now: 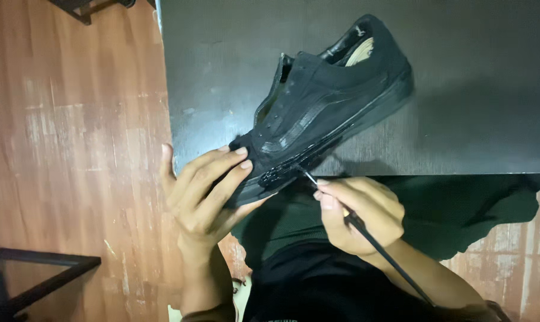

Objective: The person applies a black liquid to the rubber sole and fabric sides of a black sneaker using a brush, dipping the tool into a small container of the substance.

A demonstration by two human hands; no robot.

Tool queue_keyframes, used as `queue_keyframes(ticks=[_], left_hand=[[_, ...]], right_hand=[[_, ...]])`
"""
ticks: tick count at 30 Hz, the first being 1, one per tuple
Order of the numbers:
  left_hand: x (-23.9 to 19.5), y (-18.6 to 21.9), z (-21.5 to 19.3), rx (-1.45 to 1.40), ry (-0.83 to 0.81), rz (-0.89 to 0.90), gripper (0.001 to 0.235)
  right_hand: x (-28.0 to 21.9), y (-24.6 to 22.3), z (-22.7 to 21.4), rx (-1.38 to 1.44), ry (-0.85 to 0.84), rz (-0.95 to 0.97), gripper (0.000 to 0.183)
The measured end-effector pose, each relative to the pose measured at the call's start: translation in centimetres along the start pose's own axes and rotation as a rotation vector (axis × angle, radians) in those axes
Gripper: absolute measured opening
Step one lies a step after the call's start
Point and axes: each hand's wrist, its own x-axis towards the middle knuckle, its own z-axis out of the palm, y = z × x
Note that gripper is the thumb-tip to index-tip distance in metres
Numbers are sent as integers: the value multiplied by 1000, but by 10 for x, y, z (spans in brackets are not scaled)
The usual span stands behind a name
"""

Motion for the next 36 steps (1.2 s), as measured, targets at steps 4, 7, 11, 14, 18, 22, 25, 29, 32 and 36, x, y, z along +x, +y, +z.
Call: queue_keyframes(ticks=[4, 7, 11, 14, 18, 22, 25, 29, 32, 36], left_hand=[[-1, 1, 0, -20, -12, -9, 38], [0, 3, -1, -19, -18, -15, 35], [-2, 2, 0, -6, -11, -14, 34], [-1, 2, 2, -12, 13, 7, 34], [-2, 2, 1, -21, -5, 6, 33], [-3, 2, 3, -8, 36, 15, 33], [0, -1, 4, -1, 42, 30, 33], [-3, -1, 5, 4, 24, 27, 34], [-3, 0, 3, -7, 15, 8, 35], [-2, 0, 6, 16, 32, 11, 36]], right_hand=[[4, -12, -1, 72, -126, -46, 14], [5, -5, 0, 35, -106, -48, 11], [8, -6, -4, -80, 52, 27, 13], [13, -10, -4, 51, -57, 20, 12], [26, -20, -10, 2, -110, 38, 12], [27, -20, -18, -114, -48, 163, 9], [13, -9, -13, 38, -102, 49, 10], [11, 4, -15, -99, -60, 73, 14], [8, 19, -22, -188, 116, 140, 13], [6, 29, -29, -284, 177, 147, 13]])
